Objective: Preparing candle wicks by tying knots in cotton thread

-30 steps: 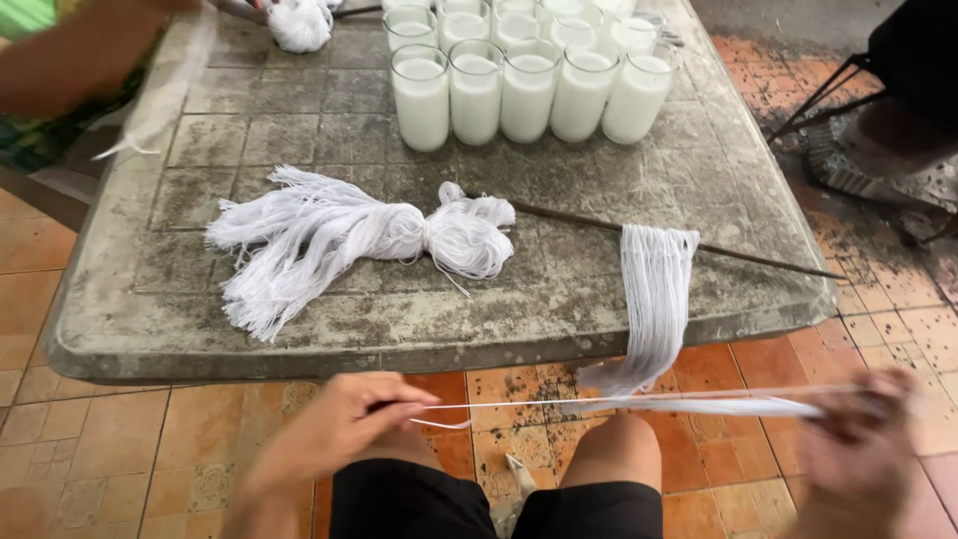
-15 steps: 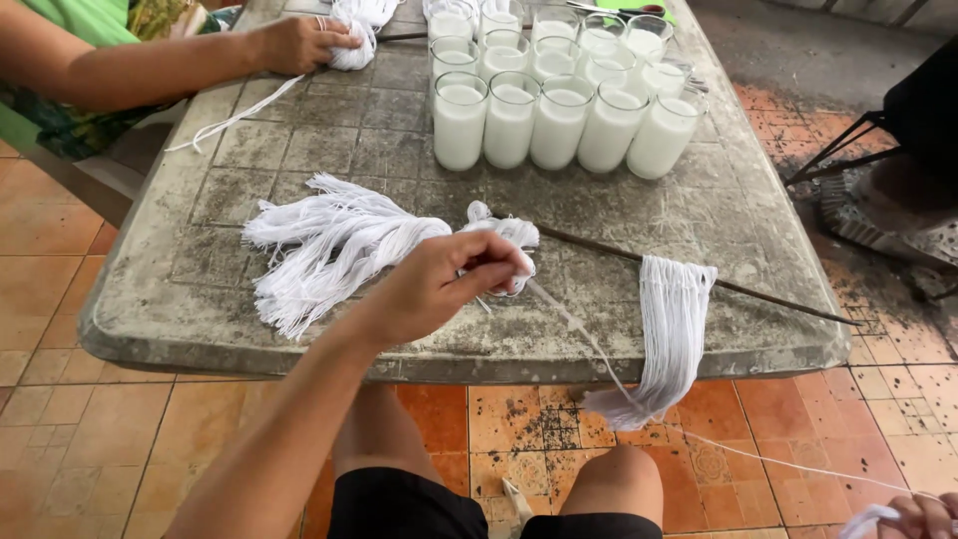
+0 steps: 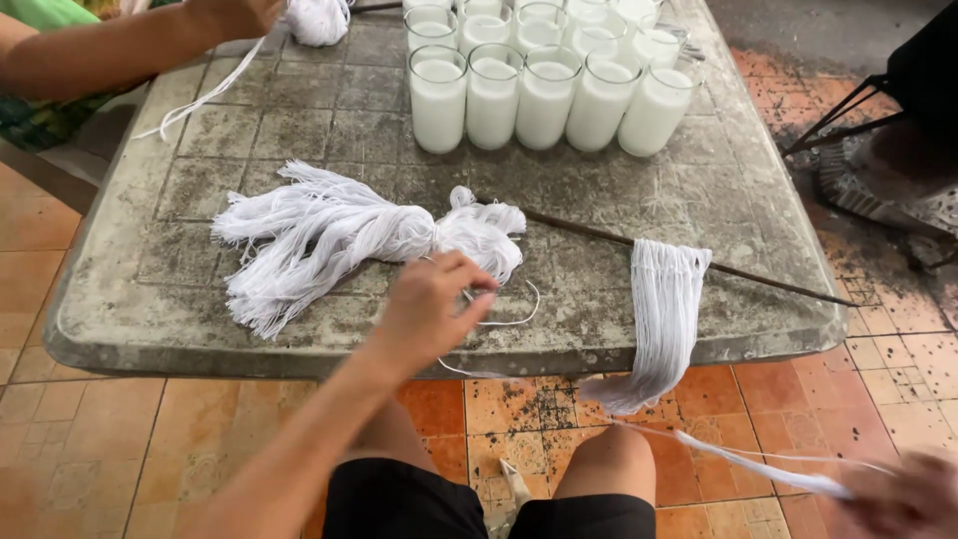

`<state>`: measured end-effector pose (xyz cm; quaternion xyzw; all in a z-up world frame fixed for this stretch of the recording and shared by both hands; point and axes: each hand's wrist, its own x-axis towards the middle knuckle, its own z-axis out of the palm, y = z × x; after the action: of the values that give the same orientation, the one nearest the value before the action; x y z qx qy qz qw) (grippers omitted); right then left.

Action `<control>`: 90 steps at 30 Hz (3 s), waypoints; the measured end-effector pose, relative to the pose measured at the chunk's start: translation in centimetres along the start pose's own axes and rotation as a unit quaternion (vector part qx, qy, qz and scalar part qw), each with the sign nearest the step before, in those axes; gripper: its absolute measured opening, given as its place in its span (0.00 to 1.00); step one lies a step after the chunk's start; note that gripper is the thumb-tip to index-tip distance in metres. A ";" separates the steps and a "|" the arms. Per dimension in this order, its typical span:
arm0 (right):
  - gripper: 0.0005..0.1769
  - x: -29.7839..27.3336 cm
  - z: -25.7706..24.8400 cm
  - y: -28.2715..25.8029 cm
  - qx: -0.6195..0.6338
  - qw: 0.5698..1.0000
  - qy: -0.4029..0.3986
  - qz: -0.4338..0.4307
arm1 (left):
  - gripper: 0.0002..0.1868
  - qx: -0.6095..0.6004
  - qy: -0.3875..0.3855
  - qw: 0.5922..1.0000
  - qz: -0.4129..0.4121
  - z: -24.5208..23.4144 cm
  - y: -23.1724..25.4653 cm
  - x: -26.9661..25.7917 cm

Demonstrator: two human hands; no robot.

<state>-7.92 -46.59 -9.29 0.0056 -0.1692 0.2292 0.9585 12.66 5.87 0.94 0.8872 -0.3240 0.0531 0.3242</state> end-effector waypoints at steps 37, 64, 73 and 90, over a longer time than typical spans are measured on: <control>0.05 21.4 2.1 26.7 -0.449 0.798 0.325 -0.239 | 0.15 -0.658 -0.036 0.713 -0.241 3.4 9.3 -5.1; 0.15 14.7 7.1 7.7 -0.343 0.792 0.450 -0.230 | 0.08 -0.143 0.151 0.978 0.025 -5.1 6.5 -6.1; 0.15 28.3 7.4 24.9 -0.713 0.659 0.238 -0.020 | 0.07 -0.092 0.185 0.976 0.076 -7.0 8.7 -5.4; 0.08 28.9 10.2 27.9 -0.875 0.453 0.071 -0.156 | 0.08 -0.810 0.183 0.552 -0.076 2.7 9.1 -7.3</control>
<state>0.72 -9.93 7.87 -0.8261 -0.2083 -0.1937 0.4865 1.10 2.90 1.55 0.2421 -0.0947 -0.0957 0.9609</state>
